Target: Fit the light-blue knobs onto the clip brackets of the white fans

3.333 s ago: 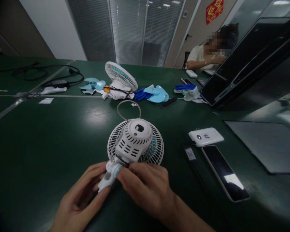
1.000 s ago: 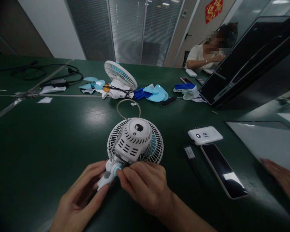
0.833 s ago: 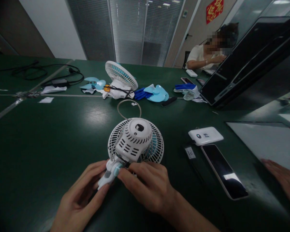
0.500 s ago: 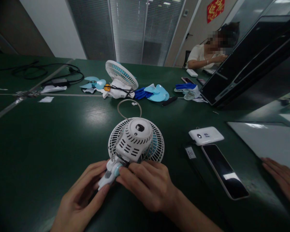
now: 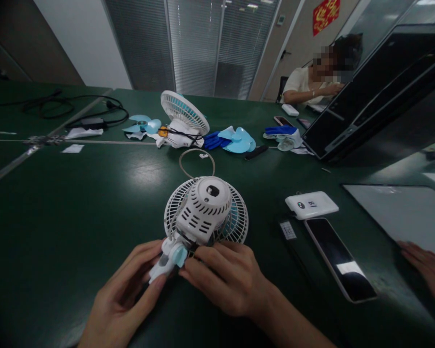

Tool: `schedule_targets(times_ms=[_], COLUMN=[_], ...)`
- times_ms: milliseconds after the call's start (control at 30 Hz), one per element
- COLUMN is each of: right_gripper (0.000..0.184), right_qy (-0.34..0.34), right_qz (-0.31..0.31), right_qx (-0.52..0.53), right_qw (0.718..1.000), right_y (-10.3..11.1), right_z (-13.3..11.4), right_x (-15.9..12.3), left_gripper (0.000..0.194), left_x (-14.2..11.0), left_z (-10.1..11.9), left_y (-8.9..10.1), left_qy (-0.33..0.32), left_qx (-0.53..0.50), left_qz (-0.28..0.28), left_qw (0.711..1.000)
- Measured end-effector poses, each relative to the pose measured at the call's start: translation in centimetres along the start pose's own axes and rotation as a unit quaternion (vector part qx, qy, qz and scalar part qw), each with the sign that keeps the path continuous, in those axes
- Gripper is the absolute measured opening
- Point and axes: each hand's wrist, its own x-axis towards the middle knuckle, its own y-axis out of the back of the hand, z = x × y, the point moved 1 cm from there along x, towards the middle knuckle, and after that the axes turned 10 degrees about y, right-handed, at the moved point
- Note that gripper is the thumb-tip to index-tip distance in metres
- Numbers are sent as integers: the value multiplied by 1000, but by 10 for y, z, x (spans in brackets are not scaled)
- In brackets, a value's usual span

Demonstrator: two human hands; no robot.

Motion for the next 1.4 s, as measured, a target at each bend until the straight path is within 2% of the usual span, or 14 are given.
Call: schedule_targets(times_ms=[100,267,333,400,500,567,700,867,967,1033,1100,1167,1267,1400], right_gripper=[28,12,12,17,24,27,21,11,13,22,21,13,12,18], right_qy=[-1,-67,-73,-52,7,18,-30,-65,-12,27,23,-12,-47,32], right_qz=[3,38,49,44,-6,-18,25,29,9,-19,-15,12,35,9], right_qx=[-5,-25,-25,-13,10,9,-16,-21,-11,4,-1,-23,-42,-7], right_qw=[1000,997,996,998,1000,1000,999,997,1000,999,1000,1000,997,999], right_y=[2,-2,-2,-1,3,4,-1,-3,4,7,7,4,1,10], right_z=[-1,-7,-8,-7,-1,2,0,-5,-1,1,1,-1,-5,-2], right_x=[0,13,15,14,8,3,3,8,8,7,7,8,11,16], left_gripper=[34,33,33,34,35,37,37,35,35,34,33,34,35,37], left_x=[1,0,-1,-2,-1,0,0,0,0,0,1,1,0,-1], left_z=[1,2,1,0,0,1,2,-2,-4,-3,-3,-3,-3,-3], left_y=[1,-1,0,0,1,1,0,0,0,0,0,0,0,1], left_qy=[0,-1,1,-1,0,2,0,-3,-1,2,2,1,0,5], left_qx=[13,19,18,14,17,23,27,13,8,11,18,20,14,15], left_qz=[-5,-10,-12,-13,-13,-14,-16,-12,-10,-10,-11,-9,-4,-2], left_qw=[1000,1000,1000,1000,1000,1000,999,1000,1000,1000,1000,1000,1000,1000])
